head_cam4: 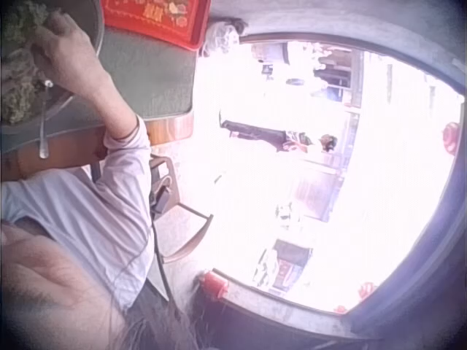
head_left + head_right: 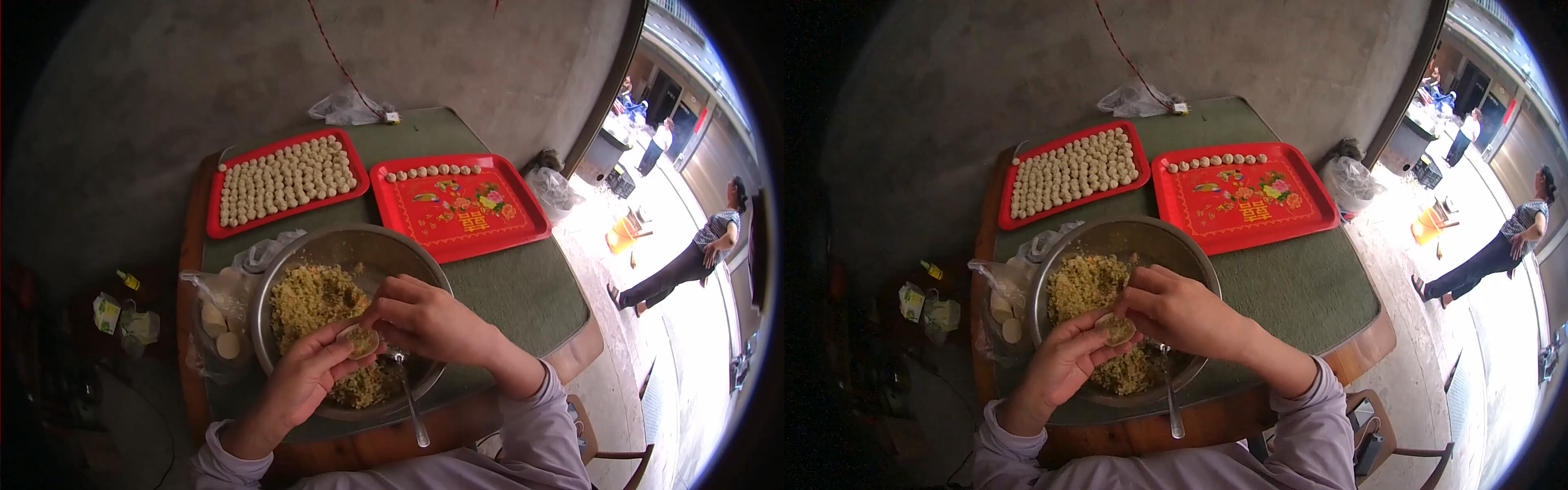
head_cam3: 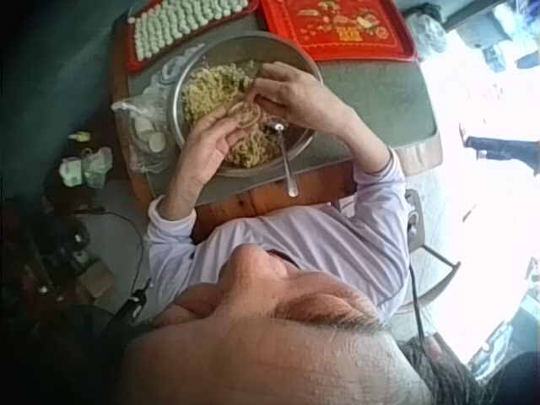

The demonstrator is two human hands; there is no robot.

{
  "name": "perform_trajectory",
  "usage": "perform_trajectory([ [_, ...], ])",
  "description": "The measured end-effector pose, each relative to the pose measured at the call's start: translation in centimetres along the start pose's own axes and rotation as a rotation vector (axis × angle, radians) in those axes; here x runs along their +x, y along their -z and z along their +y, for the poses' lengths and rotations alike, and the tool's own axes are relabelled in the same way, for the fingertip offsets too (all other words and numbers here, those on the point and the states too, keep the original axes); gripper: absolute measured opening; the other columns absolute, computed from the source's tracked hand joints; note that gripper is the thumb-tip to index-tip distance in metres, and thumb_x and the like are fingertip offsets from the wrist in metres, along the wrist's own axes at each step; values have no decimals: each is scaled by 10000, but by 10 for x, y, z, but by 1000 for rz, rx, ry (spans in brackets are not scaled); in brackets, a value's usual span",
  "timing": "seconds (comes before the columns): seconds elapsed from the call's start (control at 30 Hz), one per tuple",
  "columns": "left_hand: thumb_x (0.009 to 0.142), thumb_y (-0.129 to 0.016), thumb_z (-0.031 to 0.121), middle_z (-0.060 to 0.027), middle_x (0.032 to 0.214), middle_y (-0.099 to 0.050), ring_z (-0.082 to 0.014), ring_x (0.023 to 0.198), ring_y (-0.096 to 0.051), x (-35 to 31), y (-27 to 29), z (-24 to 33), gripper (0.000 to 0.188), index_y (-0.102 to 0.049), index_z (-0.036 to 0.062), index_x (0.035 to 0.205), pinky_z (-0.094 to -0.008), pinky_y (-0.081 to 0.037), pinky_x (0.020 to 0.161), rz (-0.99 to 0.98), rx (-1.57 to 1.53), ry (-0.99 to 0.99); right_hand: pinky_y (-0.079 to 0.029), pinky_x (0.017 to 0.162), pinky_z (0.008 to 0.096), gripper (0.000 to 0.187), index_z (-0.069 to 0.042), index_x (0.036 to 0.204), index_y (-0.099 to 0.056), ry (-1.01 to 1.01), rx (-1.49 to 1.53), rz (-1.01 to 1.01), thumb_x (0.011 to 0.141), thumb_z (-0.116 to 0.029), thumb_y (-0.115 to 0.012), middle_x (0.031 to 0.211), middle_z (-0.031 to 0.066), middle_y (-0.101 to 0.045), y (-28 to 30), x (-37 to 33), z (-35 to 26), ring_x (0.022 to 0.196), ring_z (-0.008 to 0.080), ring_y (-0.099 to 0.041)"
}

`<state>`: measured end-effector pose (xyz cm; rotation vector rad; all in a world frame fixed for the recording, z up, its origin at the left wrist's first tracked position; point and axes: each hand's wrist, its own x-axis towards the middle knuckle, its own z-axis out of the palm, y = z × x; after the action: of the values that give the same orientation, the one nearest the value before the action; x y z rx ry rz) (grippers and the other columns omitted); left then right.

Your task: Preparing and filling dumplings at a table.

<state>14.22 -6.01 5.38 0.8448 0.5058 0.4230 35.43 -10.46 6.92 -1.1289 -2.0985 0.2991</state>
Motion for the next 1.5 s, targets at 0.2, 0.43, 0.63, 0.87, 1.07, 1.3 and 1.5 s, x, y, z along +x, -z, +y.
perform_trajectory([
  [0.2, 980, -466, 113, -119, 1239, -561, -230, 1163, -552, 2, 2, -4, 398, -417, -40, 1343, -353, -423, 1040, 43, -49, -25, -479, 722, 378, 183, -87, 935, -619, 31, -35, 5, 767, -44, -677, 874, 69, -541, -3, -1, -1, 837, 281, -550],
  [0.43, 978, -464, 104, -144, 1255, -555, -235, 1159, -556, 2, 3, -4, 372, -442, -39, 1321, -351, -430, 1033, 40, -40, -30, -486, 720, 379, 189, -81, 939, -617, 19, -2, -11, 766, -29, -671, 886, 75, -555, -2, -2, -1, 859, 279, -566],
  [0.63, 978, -448, 96, -159, 1257, -551, -251, 1164, -554, 1, 0, 2, 382, -419, -38, 1334, -353, -432, 1026, 14, -5, -32, -487, 756, 406, 171, -67, 957, -577, -303, 149, -43, 798, -83, -638, 920, 116, -558, 2, -2, 4, 911, 323, -563],
  [0.87, 970, -422, 58, -129, 1316, -501, -234, 1188, -532, -1, 1, 0, 414, -376, -32, 1371, -361, -426, 1031, 24, -14, -60, -481, 735, 370, 193, -81, 986, -610, 9, -38, 21, 800, -67, -659, 907, 74, -563, -4, 0, 1, 857, 261, -563],
  [1.07, 954, -402, 9, -90, 1310, -494, -182, 1169, -533, 0, 4, -4, 426, -383, 0, 1380, -358, -428, 1029, 60, 1, -22, -491, 736, 381, 279, -79, 1004, -580, 60, -76, -26, 768, -180, -689, 897, 77, -527, -14, -1, -3, 840, 275, -558],
  [1.3, 963, -429, 30, -78, 1266, -523, -170, 1156, -539, 3, 5, -7, 388, -422, 7, 1351, -351, -433, 1024, 8, 32, -2, -517, 689, 378, 274, -72, 1014, -583, 46, -134, -23, 786, -185, -683, 867, 75, -528, -15, -4, -8, 811, 262, -595],
  [1.5, 968, -437, 47, -100, 1259, -533, -209, 1146, -558, 3, 4, -7, 384, -422, -5, 1348, -355, -430, 1033, 57, -11, -3, -521, 665, 372, 175, -62, 977, -602, -55, 80, -28, 812, -95, -652, 859, 87, -559, -8, -3, -6, 773, 274, -617],
])
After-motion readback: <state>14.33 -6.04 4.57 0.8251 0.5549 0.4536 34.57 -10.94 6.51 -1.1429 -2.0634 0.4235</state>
